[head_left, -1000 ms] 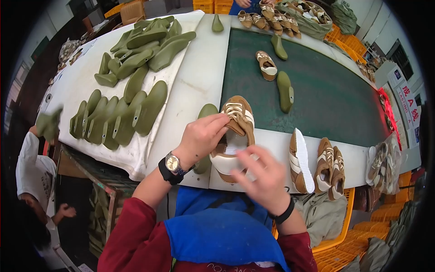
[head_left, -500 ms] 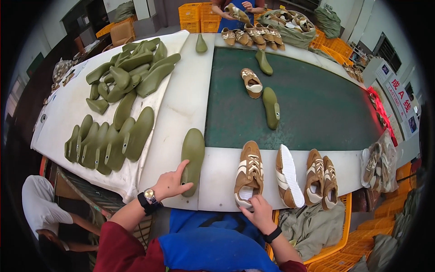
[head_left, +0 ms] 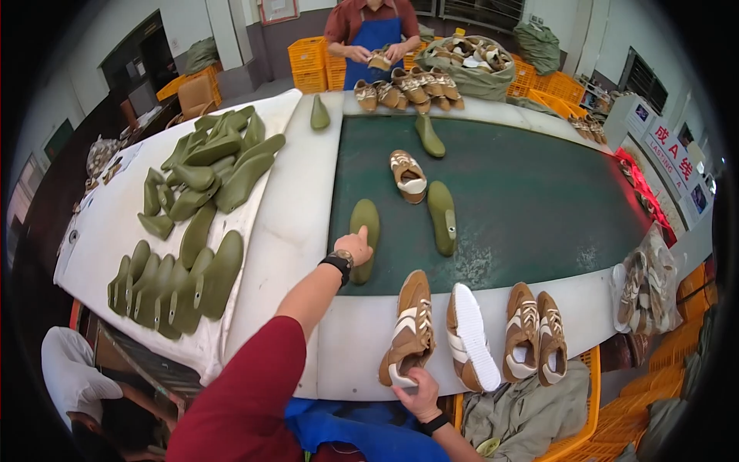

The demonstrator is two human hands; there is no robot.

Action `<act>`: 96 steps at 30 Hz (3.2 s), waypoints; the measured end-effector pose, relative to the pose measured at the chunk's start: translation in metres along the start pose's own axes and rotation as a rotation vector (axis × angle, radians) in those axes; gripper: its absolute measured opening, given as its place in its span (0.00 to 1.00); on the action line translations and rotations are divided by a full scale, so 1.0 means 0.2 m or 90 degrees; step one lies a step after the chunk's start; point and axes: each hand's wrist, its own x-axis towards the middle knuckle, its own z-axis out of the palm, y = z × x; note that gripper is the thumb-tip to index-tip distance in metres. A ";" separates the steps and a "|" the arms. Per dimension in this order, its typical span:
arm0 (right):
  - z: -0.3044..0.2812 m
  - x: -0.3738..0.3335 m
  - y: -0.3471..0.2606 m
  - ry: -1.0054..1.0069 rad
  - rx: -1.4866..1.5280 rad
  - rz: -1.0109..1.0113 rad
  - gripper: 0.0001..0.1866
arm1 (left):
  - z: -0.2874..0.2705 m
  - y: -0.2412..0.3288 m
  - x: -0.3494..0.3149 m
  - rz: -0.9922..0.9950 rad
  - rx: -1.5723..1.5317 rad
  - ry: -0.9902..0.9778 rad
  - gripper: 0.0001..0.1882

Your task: Matching shoe lasts with assembled shoes and organizing them on a conveyor belt.

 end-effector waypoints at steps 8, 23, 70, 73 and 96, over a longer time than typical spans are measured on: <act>-0.01 0.03 0.01 0.030 -0.006 0.006 0.25 | -0.03 0.09 0.06 -0.053 0.001 0.011 0.19; 0.02 -0.03 0.02 -0.029 0.045 0.077 0.27 | -0.08 -0.17 -0.60 0.193 -0.109 -0.075 0.44; 0.00 0.10 -0.05 -0.001 0.015 0.091 0.22 | -0.08 -1.79 -1.62 -0.465 -0.040 0.277 0.27; -0.01 0.09 -0.05 -0.004 0.024 0.097 0.23 | -0.08 -1.46 -1.63 -0.410 -0.096 0.291 0.23; -0.21 0.61 -0.38 -0.199 0.056 0.081 0.20 | -0.02 -0.71 -1.17 -0.072 0.013 0.369 0.35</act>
